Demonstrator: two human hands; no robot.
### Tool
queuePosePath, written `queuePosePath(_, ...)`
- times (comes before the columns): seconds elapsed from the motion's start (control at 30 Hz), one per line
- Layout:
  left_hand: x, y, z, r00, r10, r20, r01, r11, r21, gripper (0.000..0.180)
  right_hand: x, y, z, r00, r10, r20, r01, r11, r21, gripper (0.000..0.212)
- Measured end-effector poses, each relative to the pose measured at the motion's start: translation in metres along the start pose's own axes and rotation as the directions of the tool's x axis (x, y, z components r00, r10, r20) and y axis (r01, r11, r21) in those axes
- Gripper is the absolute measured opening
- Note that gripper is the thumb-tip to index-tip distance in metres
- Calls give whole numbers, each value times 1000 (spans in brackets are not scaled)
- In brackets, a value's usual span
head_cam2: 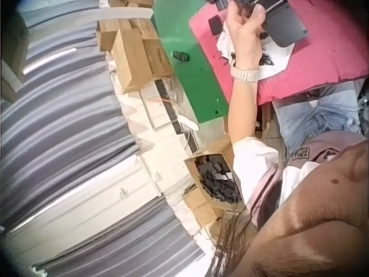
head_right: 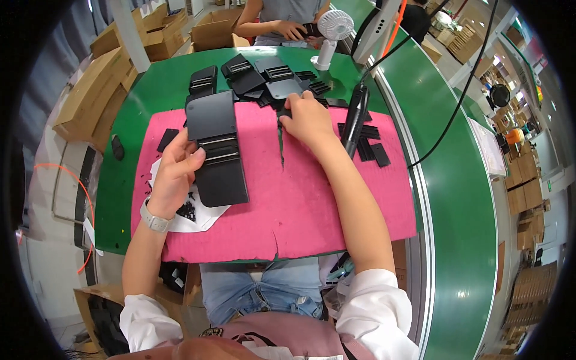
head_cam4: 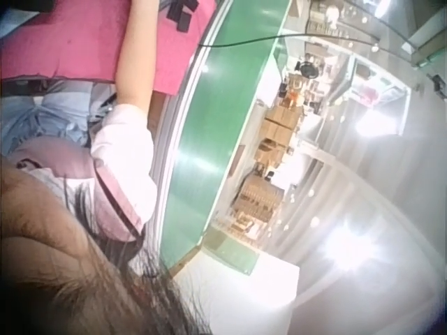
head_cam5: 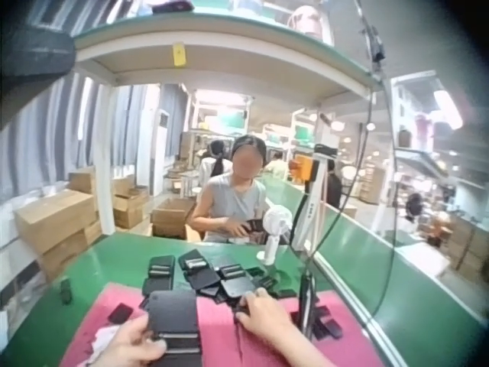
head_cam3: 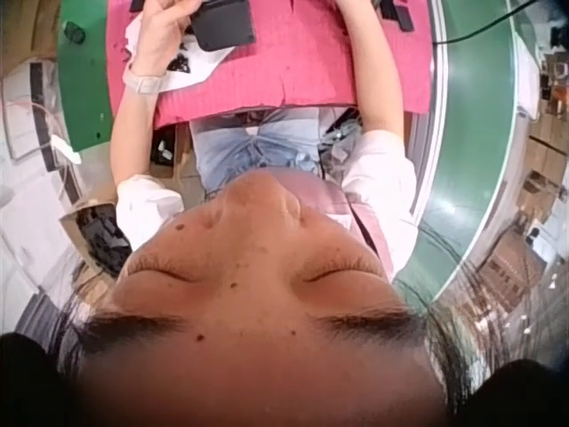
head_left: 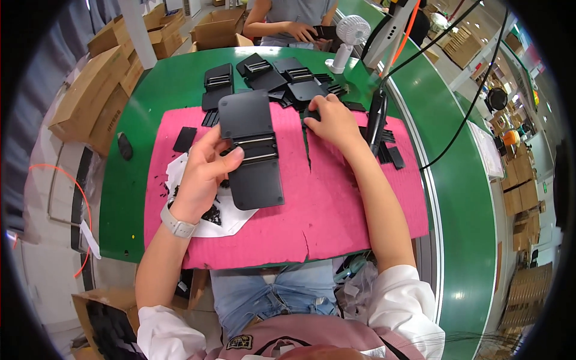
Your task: Assembling black plastic components using an electric screwdriver at a factory workbench.
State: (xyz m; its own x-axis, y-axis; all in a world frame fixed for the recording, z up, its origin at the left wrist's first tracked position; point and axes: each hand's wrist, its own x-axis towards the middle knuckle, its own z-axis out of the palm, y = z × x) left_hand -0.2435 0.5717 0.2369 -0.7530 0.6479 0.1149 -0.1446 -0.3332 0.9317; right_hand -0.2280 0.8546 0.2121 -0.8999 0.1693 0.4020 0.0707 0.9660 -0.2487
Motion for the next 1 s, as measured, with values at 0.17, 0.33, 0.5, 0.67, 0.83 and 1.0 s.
queuePosePath(0.17, 0, -3, 1, 998, 58, 20, -59, 998, 7, 53, 6, -2, -15, 976, 157, 152, -208, 882, 422, 26)
queuePosePath(0.33, -1, -5, -4, 999, 41, -21, -40, 997, 64, 53, -4, -41, -43, 967, 110, 231, -254, 305, 918, 33)
queuePosePath(0.5, 1, -11, -1, 993, 97, -71, -95, 995, 41, 55, -27, -95, -49, 977, 72, 199, -206, 112, 972, 29)
queuePosePath(0.67, -2, -8, 2, 995, 88, -39, -86, 995, 47, 60, -34, -104, -48, 988, -2, 157, -152, 219, 964, 27)
queuePosePath(0.83, 0, -7, 1, 994, 106, -42, -103, 993, 62, 59, -30, -96, -47, 964, -34, 264, -260, 81, 962, 26)
queuePosePath(1.0, 1, -12, 1, 986, 166, -22, -165, 984, 70, 58, -36, -104, -37, 994, -38, 106, -77, 456, 887, 33)
